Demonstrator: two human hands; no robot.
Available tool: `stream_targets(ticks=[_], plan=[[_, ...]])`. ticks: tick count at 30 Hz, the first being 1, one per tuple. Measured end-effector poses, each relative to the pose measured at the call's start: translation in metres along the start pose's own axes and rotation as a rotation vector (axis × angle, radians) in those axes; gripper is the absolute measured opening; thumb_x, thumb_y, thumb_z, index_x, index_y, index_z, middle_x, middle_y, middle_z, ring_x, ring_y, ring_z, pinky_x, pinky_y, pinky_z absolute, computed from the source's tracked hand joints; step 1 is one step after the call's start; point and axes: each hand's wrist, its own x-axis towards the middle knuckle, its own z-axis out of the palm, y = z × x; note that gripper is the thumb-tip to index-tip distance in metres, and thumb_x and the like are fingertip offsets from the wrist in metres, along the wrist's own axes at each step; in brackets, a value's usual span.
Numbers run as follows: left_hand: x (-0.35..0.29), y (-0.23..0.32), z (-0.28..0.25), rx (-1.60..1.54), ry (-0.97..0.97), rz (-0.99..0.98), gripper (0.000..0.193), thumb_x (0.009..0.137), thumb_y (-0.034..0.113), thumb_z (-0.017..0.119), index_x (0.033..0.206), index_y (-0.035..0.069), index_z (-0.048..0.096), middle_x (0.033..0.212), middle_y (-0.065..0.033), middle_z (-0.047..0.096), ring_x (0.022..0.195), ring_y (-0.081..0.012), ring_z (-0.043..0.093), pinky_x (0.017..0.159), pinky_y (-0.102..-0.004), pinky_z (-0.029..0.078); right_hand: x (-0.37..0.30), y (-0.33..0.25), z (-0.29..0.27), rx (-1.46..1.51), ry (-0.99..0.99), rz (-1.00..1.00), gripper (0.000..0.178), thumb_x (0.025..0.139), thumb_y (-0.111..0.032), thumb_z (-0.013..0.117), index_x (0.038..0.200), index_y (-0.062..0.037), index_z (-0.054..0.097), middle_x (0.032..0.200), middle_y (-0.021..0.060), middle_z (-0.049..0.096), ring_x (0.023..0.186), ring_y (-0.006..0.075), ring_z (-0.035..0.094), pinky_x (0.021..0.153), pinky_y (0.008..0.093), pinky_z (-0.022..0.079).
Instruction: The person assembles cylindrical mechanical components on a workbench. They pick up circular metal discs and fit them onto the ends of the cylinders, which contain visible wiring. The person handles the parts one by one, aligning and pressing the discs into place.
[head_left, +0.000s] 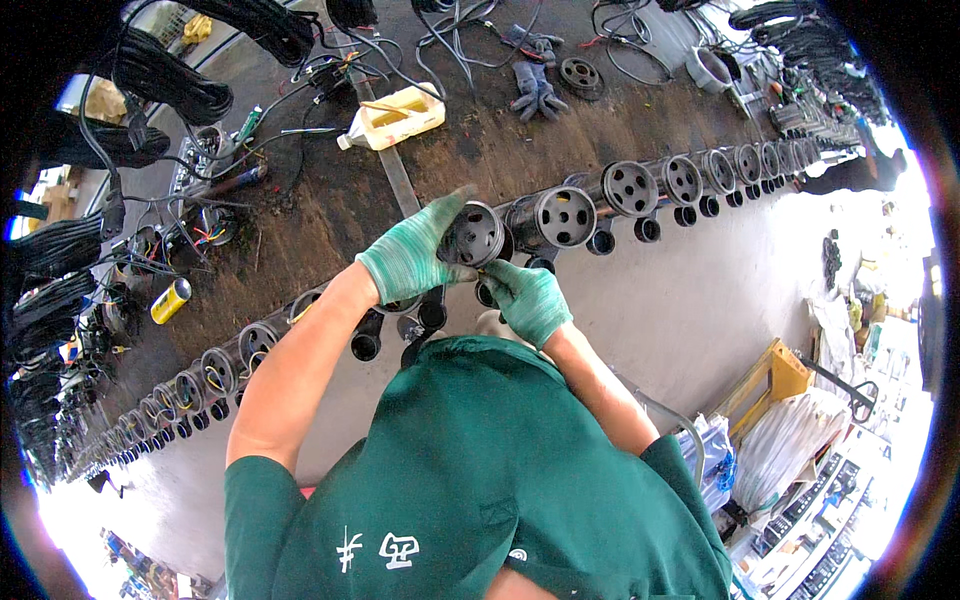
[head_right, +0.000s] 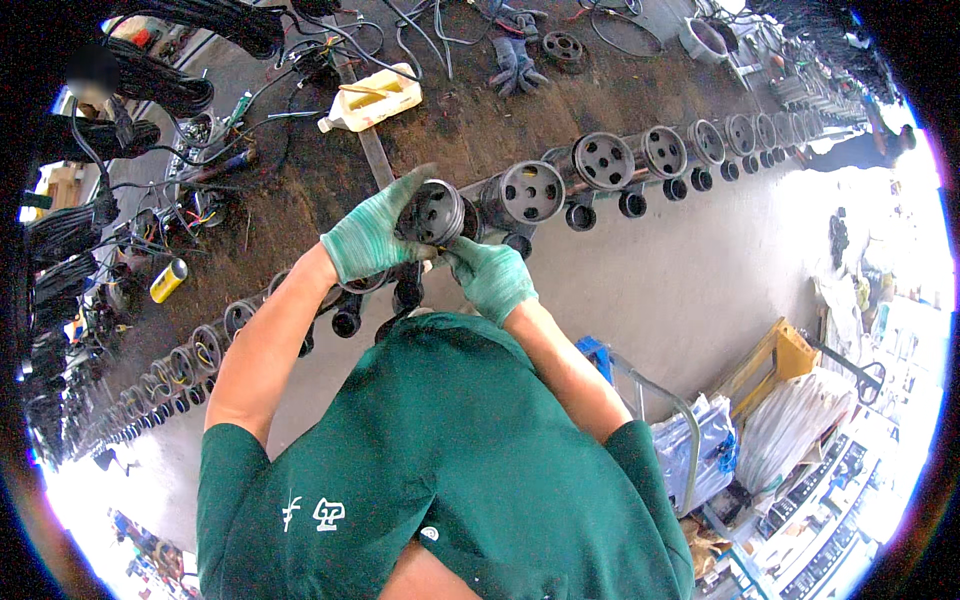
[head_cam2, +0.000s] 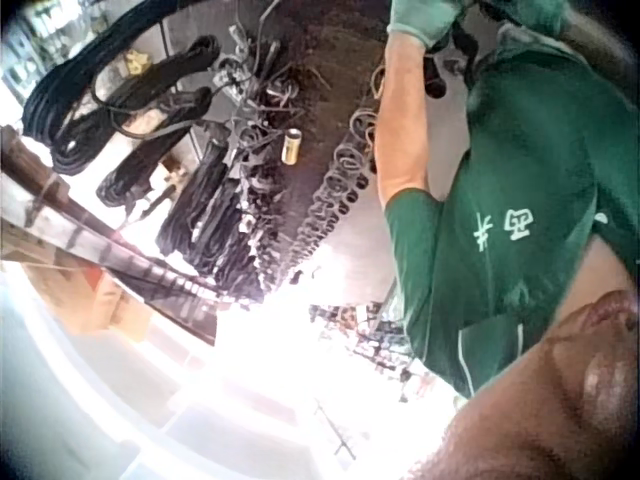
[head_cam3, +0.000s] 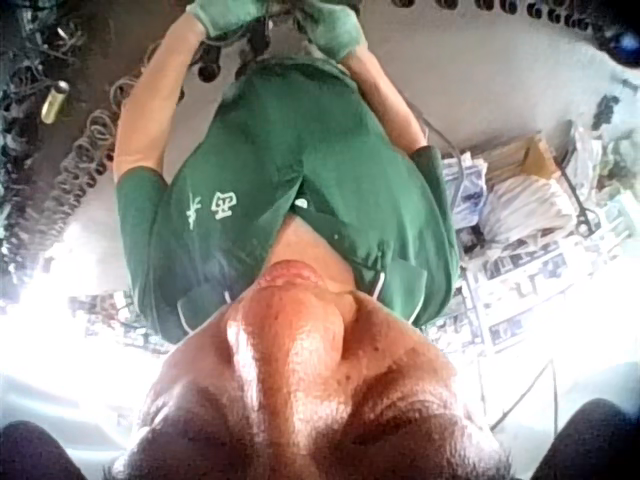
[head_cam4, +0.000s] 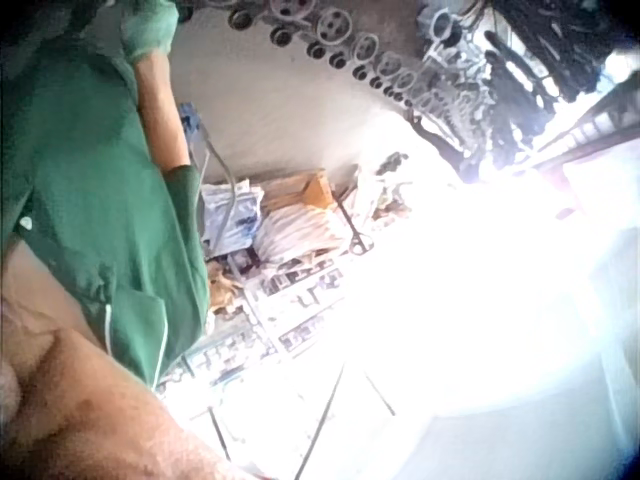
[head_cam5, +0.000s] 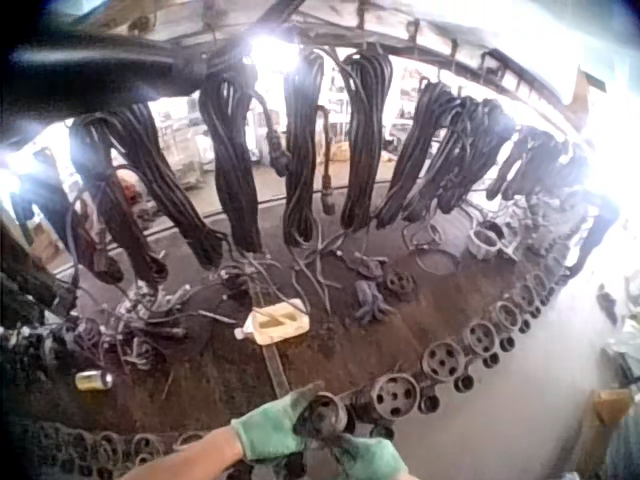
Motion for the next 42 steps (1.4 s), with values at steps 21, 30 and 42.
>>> stream_targets(ticks=[21, 30, 42], plan=[[-0.001, 0.015, 0.003, 0.249, 0.038, 0.002, 0.109, 0.074, 0.035, 0.09, 0.161, 0.009, 0.031, 0.147, -0.0231, 0.052, 0.131, -0.0415, 0.057, 0.111, -0.0454, 0.049, -0.004, -0.028, -0.009, 0.408, -0.053, 0.375, 0.023, 0.097, -0.012, 0.069, 0.118, -0.0038, 0.073, 0.086, 0.0134, 0.076, 0.072, 0.0141, 0.069, 0.066, 0.035, 0.057], [0.014, 0.05, 0.023, 0.54, -0.012, -0.122, 0.101, 0.074, 0.036, 0.088, 0.157, 0.009, 0.037, 0.143, -0.025, 0.052, 0.122, -0.043, 0.062, 0.101, -0.0471, 0.056, -0.019, -0.001, -0.027, 0.261, 0.182, 0.158, 0.022, 0.1, -0.009, 0.066, 0.119, -0.0033, 0.073, 0.09, 0.0124, 0.077, 0.072, 0.0093, 0.067, 0.063, 0.0309, 0.055], [0.02, 0.045, 0.007, 0.515, -0.139, -0.183, 0.104, 0.069, 0.032, 0.092, 0.157, 0.012, 0.041, 0.143, -0.0237, 0.053, 0.125, -0.0425, 0.06, 0.106, -0.0459, 0.053, -0.005, -0.005, -0.028, 0.101, 0.124, -0.013, 0.068, 0.088, -0.011, 0.077, 0.15, -0.0097, 0.05, 0.115, 0.0194, 0.074, 0.089, 0.0317, 0.075, 0.08, 0.0407, 0.059]])
